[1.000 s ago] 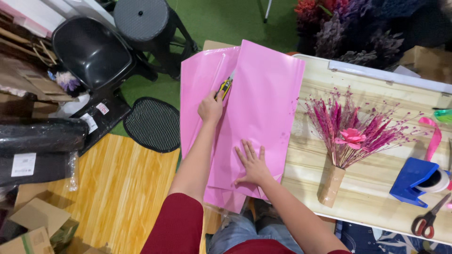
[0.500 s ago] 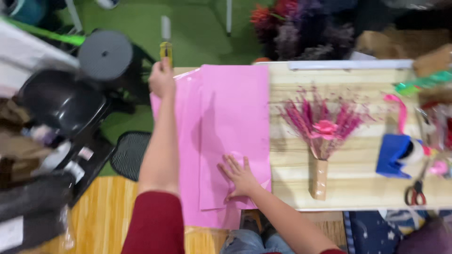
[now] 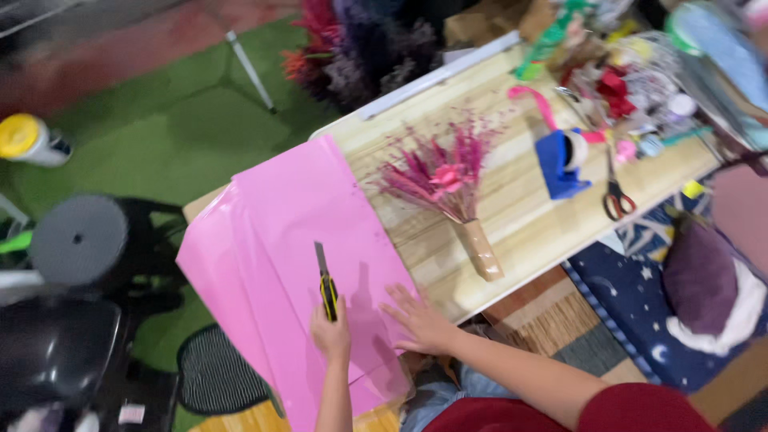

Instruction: The person prepares floral wrapping materials by cutting sheets of pink paper and a roll of textured pink wrap with scissors and a utility knife.

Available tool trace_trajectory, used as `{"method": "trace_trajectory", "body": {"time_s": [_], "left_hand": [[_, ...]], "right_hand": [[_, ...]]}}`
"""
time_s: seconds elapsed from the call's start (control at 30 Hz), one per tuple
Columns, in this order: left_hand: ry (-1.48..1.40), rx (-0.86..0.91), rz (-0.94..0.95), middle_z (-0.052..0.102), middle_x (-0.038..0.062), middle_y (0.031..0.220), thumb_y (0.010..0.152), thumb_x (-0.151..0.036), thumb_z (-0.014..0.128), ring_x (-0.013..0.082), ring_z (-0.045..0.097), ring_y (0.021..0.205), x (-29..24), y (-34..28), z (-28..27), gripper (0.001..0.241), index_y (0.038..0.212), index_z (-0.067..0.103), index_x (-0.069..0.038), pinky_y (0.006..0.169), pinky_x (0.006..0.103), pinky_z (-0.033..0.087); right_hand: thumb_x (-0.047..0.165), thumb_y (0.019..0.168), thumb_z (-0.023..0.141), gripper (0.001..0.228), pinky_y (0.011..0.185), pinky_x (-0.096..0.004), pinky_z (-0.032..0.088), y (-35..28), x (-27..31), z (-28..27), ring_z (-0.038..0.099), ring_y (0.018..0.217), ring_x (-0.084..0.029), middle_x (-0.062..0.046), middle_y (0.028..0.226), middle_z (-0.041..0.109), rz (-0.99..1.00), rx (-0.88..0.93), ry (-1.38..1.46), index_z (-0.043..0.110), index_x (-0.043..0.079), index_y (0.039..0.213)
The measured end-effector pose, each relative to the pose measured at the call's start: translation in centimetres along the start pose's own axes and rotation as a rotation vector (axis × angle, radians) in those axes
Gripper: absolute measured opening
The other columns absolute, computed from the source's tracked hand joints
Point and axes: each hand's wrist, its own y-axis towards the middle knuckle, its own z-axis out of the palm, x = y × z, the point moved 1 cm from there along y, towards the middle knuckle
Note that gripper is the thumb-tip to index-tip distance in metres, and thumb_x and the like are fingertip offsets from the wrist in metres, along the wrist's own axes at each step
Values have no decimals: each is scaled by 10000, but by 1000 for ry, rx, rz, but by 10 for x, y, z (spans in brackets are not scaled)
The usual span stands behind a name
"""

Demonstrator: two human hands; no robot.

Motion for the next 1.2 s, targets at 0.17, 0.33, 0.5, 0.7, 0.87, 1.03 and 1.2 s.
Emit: {"method": "trace_trajectory", "body": {"time_s": [0.17,0.33,0.5,0.7,0.87,1.03,1.2], "left_hand": [[-236,218,-244,748,106,961,870,-297,723,233,649,775,15,-14,-15,489,1323,602,-157,672,380,494],[-760,346,-364,520,67,674,1051,-287,550,169,529,488,16,-11,-37,161,1021,507,-135,429,292,454],[-763,305,-466,581,113,690,1130,-395,464,213,538,514,3,-26,-65,374,986,543,-59,471,331,475],[-1118,237,-426,542,117,1046,1002,11,470,270,602,842,-11,-57,-50,550,1510,367,-170,828,395,534],[-1142,62,-409,549,102,1206,848,189,499,278,625,956,-17,-82,-16,898,1524,215,-330,845,477,522],[-990,6,-479,460,168,1392,905,197,464,306,603,1072,-41,-89,33,795,1524,205,-231,931,559,508],[-155,-7,-310,750,212,948,717,-12,820,274,703,780,-65,-68,67,443,1148,740,54,657,415,582]], "right_hand": [[441,962,707,727,1150,-709,143,-105,-52,26,217,1533,-422,-183,1653,306,157,-194,51,396,170,1560],[409,1027,571,487,1220,-593,137,-161,-88,21,258,1523,-373,-109,1630,355,327,-206,91,518,177,1451],[357,1008,613,451,1245,-505,181,-179,-115,22,244,1542,-342,-84,1562,446,436,-178,247,548,212,1429],[417,998,605,510,1207,-492,227,-179,-158,14,375,1453,-316,-121,1508,491,362,-71,229,539,186,1448],[388,985,625,505,1194,-528,258,-196,-214,-5,366,1456,-390,-142,1512,485,269,-95,194,551,160,1430],[373,1015,592,449,1182,-506,279,-252,-289,-36,392,1430,-391,-148,1463,529,200,-130,221,579,124,1389],[301,1064,467,383,1113,-472,417,-337,-364,-67,519,1342,-304,-108,1436,565,323,-133,262,662,112,1333]]}}
